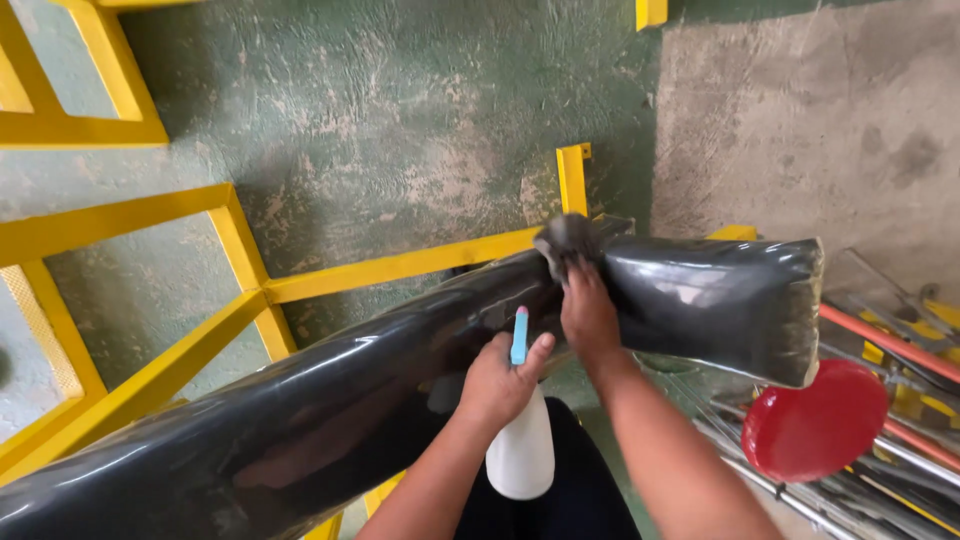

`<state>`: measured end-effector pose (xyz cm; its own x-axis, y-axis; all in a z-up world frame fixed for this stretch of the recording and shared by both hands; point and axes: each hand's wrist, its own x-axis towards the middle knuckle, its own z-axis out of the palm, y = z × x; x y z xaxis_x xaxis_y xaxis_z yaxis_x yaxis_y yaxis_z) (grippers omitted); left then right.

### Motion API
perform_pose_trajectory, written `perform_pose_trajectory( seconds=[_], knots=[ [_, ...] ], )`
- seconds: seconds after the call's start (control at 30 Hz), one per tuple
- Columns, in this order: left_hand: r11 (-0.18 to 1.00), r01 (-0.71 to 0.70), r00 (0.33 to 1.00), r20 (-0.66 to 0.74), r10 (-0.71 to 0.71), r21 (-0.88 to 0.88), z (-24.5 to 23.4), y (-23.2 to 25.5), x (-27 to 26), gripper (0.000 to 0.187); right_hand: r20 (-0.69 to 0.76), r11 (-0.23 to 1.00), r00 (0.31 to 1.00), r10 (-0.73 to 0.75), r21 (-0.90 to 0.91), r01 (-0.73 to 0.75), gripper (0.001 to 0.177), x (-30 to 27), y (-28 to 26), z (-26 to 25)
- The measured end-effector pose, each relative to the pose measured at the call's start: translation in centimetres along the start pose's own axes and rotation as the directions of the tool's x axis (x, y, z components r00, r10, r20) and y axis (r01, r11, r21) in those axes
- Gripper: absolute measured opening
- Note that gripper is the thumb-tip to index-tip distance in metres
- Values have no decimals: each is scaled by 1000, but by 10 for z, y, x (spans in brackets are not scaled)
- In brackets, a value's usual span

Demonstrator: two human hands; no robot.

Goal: The recorder is cleaning and wiping down various gym equipment, including benches and weight machines, using a spray bottle and a cloth.

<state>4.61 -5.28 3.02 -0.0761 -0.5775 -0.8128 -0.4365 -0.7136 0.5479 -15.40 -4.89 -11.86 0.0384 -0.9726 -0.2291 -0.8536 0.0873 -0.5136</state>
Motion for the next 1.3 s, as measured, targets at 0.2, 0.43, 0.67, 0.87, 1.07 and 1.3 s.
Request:
perform_pose_trajectory(
  seconds=[0.2,0.43,0.67,0.87,1.07,1.3],
  knots=[
    [995,25,999,25,-28,101,35,-33,-22,77,-92,945,955,283,195,-261,40,-120,21,31],
    [975,-87,994,-46,98,205,67,-83,-62,71,299,790,834,463,286,-541,33,-200,3,29],
    [987,1,981,-192,30,163,67,-121,-101,58,-130,941,991,-38,330,79,42,-135,-60,-5],
    [971,45,984,-176,-3,233,72,-115,-89,56,-222,967,974,-54,232,107,49,-154,-11,39],
    [915,-23,997,-57,50,403,102,-104,-53,62,-257,838,871,419,478,-263,47,-183,59,79],
    [836,-171,982,22,187,522,102,-98,-46,65,-295,580,653,697,767,-273,43,-176,2,114]
  ],
)
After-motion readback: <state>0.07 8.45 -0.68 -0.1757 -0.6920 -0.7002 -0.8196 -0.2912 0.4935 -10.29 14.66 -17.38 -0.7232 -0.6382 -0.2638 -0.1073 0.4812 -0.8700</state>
